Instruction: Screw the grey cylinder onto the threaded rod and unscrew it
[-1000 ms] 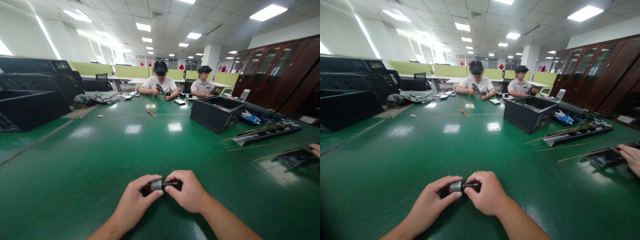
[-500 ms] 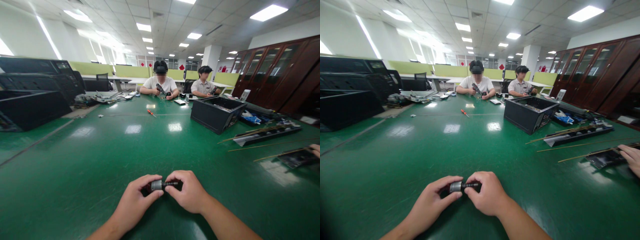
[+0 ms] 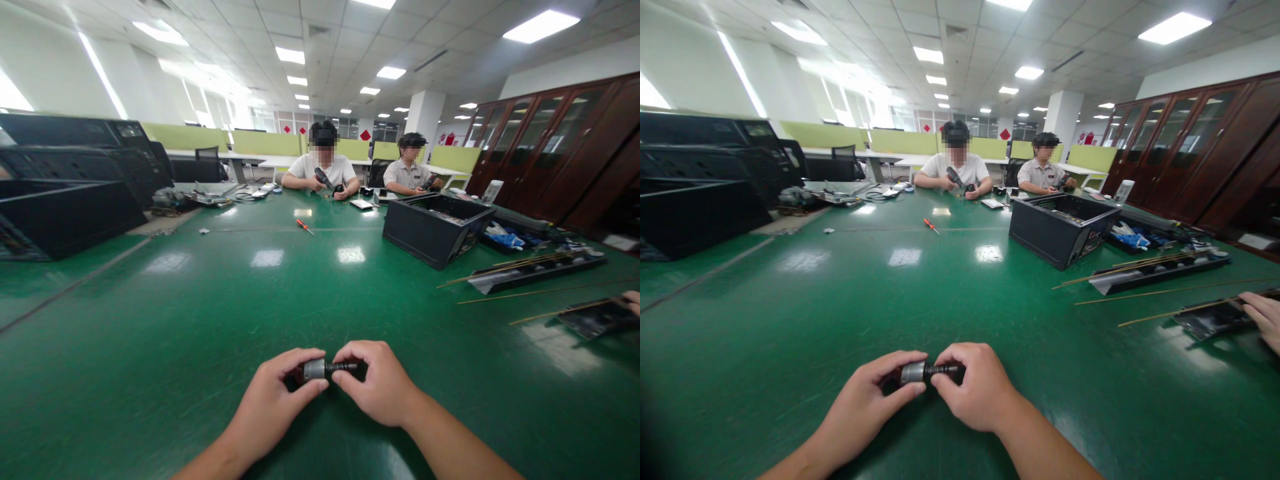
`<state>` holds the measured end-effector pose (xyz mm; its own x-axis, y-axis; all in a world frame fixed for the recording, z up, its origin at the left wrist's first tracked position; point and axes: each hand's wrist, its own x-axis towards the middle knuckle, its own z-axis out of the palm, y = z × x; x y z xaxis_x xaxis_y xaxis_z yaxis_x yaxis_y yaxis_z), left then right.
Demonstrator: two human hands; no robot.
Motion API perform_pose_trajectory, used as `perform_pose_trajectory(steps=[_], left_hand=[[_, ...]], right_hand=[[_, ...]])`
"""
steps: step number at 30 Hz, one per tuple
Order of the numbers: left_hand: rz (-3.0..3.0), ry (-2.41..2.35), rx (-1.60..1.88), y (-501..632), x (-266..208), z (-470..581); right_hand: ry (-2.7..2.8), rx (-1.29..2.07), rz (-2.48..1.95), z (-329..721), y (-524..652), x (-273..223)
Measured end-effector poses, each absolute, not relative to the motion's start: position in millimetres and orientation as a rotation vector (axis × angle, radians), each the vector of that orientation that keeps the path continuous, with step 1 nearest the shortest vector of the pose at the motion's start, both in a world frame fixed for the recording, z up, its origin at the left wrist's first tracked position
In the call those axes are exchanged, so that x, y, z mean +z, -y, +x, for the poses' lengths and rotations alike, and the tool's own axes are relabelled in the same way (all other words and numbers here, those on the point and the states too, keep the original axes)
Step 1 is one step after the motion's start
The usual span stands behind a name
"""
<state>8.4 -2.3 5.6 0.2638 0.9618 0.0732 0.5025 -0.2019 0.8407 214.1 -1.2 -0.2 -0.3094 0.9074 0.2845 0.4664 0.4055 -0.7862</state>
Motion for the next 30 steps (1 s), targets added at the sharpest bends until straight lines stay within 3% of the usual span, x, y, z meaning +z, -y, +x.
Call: perform_pose_trajectory(steps=[30], left_hand=[[1.850,-1.331,0.885,1.5,3.2,6.1]], right_hand=[[1.912,0.752,-1.194,215.1,0.9,0.2]])
